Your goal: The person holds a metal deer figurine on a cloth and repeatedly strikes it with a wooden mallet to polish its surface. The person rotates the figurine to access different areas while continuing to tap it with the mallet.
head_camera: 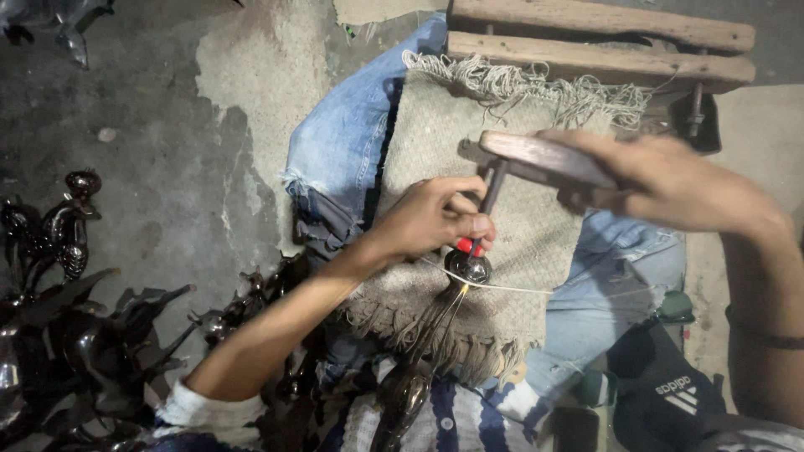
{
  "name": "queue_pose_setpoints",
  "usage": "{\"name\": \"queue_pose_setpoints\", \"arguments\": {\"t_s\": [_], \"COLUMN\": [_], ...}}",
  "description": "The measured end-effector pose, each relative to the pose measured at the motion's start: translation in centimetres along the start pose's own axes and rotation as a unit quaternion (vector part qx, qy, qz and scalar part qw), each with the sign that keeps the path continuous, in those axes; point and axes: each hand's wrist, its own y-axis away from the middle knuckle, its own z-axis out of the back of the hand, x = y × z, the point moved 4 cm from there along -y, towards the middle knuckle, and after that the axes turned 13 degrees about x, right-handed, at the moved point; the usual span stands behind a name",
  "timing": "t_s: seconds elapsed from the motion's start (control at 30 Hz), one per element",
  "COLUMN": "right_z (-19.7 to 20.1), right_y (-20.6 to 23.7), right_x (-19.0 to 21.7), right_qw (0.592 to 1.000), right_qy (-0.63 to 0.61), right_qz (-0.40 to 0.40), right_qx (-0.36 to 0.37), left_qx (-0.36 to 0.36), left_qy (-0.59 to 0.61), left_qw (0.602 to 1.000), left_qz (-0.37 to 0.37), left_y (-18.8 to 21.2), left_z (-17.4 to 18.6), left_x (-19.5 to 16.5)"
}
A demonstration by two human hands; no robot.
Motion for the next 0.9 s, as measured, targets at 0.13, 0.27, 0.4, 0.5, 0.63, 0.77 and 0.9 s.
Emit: {"name": "queue_pose_setpoints", "arguments": {"t_s": [0.13,0.27,0.4,0.5,0.63,0.77,0.9], "right_z": [0.8,1.6,2.5,2.1,2.8,2.3,2.9], "right_y": [0.6,1.4,1.5,0.5,-0.4,-1.0,0.3], "right_x": [0.3,1.5,2.2,1.8,1.8,0.8,1.8], "right_qw": [0.995,0.989,0.987,0.994,0.983,0.987,0.972], "right_qy": [-0.066,-0.054,-0.056,0.096,0.12,0.069,0.083], "right_qz": [-0.022,0.009,0.016,-0.057,0.058,0.084,0.137], "right_qx": [-0.076,-0.135,-0.151,-0.019,-0.127,-0.122,-0.17], "left_qx": [-0.041,-0.059,-0.065,-0.083,-0.137,-0.16,-0.169], "left_qy": [-0.06,-0.077,-0.098,-0.133,-0.167,-0.191,-0.107], "left_qw": [0.997,0.995,0.993,0.987,0.975,0.964,0.977], "left_qz": [-0.017,-0.025,-0.032,-0.037,-0.042,-0.093,-0.072], "left_y": [1.2,1.5,1.4,1.6,2.2,2.8,3.4], "left_z": [-0.4,-0.7,-0.8,-1.1,-1.5,-2.3,-2.7], "left_x": [-0.8,-1.1,-1.2,-1.3,-1.4,-2.0,-1.6]}}
